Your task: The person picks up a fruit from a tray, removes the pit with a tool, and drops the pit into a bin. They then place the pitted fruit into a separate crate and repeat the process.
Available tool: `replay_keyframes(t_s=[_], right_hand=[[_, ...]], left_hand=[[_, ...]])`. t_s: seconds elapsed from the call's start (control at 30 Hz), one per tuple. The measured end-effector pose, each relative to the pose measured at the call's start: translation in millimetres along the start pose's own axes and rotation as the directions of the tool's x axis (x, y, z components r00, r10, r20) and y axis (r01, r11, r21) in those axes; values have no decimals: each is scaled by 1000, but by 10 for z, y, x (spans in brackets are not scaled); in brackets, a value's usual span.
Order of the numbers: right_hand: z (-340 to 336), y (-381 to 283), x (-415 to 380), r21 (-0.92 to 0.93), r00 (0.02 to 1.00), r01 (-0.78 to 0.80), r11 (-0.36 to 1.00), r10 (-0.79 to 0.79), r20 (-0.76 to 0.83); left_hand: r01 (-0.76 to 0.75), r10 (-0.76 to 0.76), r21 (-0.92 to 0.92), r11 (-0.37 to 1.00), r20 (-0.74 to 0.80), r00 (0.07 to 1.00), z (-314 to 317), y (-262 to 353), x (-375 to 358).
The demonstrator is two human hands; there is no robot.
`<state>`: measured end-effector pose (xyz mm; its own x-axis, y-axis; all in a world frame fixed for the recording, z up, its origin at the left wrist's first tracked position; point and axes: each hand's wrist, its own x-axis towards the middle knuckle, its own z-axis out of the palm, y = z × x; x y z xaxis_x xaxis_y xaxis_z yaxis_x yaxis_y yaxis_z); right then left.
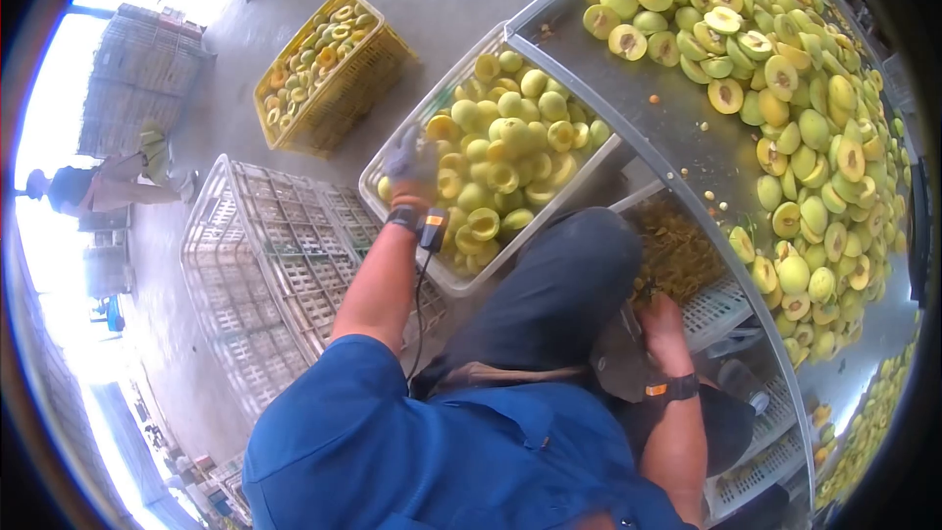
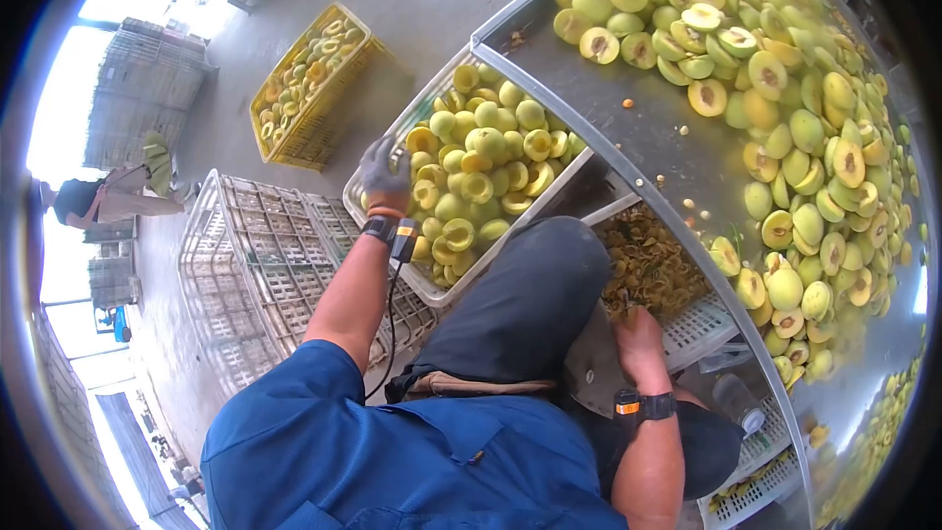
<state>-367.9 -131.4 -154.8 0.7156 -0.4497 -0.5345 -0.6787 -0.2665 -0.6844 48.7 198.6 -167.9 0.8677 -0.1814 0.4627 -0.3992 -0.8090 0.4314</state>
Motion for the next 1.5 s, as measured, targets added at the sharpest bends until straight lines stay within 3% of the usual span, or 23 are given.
replay_keyframes(t_s=[0.07, 0.17, 0.27, 0.33, 0.37, 0.47, 0.53, 0.6, 0.7, 0.77, 0.8, 0.9, 1.0, 1.03, 1.13, 1.27, 1.33, 1.43, 1.5], right_hand=[[-18, -62, -37, -25, 1000, 8, 1000, -8, -4], [-32, -89, -77, -50, 1000, 15, 999, -16, -26], [-107, -133, -121, -81, 996, 27, 996, -33, -77], [-156, -169, -227, -84, 995, 15, 996, -23, -94], [-186, -235, -225, -76, 996, 13, 997, -20, -92], [-162, -269, -207, -85, 998, -5, 996, -1, -65], [-137, -314, -197, -87, 998, 18, 996, -24, -65], [-135, -370, -214, -65, 991, 79, 995, -85, -101], [-187, -303, -170, -35, 995, 27, 999, -30, -91], [-228, -174, -135, -11, 994, 29, 1000, -30, -105], [-205, -115, -173, 0, 995, 23, 1000, -23, -100], [-139, -136, -220, -44, 991, 9, 999, -15, -133], [-72, -126, -239, -104, 986, 78, 992, -93, -140], [-64, -135, -248, -94, 989, 65, 993, -77, -123], [-85, -175, -171, -81, 996, 32, 996, -38, -79], [-47, -162, -57, -80, 998, -56, 995, 54, -20], [-55, -135, -21, -59, 996, -93, 994, 94, 7], [2, -143, 92, -3, 997, -78, 997, 78, 11], [-48, -185, 117, -52, 998, -56, 997, 56, -10]], left_hand=[[-65, 70, -60, 996, 91, 993, 103, 377, 105], [-63, 8, 175, 982, 301, 954, 392, 473, -43], [-157, -27, 337, 928, 482, 876, 110, 358, -230], [4, -145, 370, 929, 355, 924, 173, 44, -364], [42, -208, 414, 909, 363, 908, 80, 192, -266], [77, -124, 144, 987, 361, 924, 61, 809, 50], [-275, 270, 8, 961, 170, 948, 520, 981, 111], [-459, 445, 30, 888, 201, 873, 725, 1272, 136], [-356, 325, 22, 934, 359, 875, 722, 1015, 105], [-230, 172, 124, 965, 364, 915, 535, 801, 178], [-132, 82, 190, 973, 248, 965, 480, 613, 188], [135, -284, 371, 919, 385, 878, 180, -11, 138], [186, -234, 229, 955, 204, 951, 220, -254, -77], [222, -272, 228, 948, 218, 937, 258, -234, -97], [148, -167, 156, 976, 114, 979, 414, 157, -19], [-24, -81, 424, 905, 228, 970, 766, 250, 91], [61, -186, 381, 923, 301, 935, 862, 105, 139], [34, -163, 381, 924, 312, 936, 859, 77, 196], [190, -254, 269, 944, 228, 940, 903, 71, 293]])
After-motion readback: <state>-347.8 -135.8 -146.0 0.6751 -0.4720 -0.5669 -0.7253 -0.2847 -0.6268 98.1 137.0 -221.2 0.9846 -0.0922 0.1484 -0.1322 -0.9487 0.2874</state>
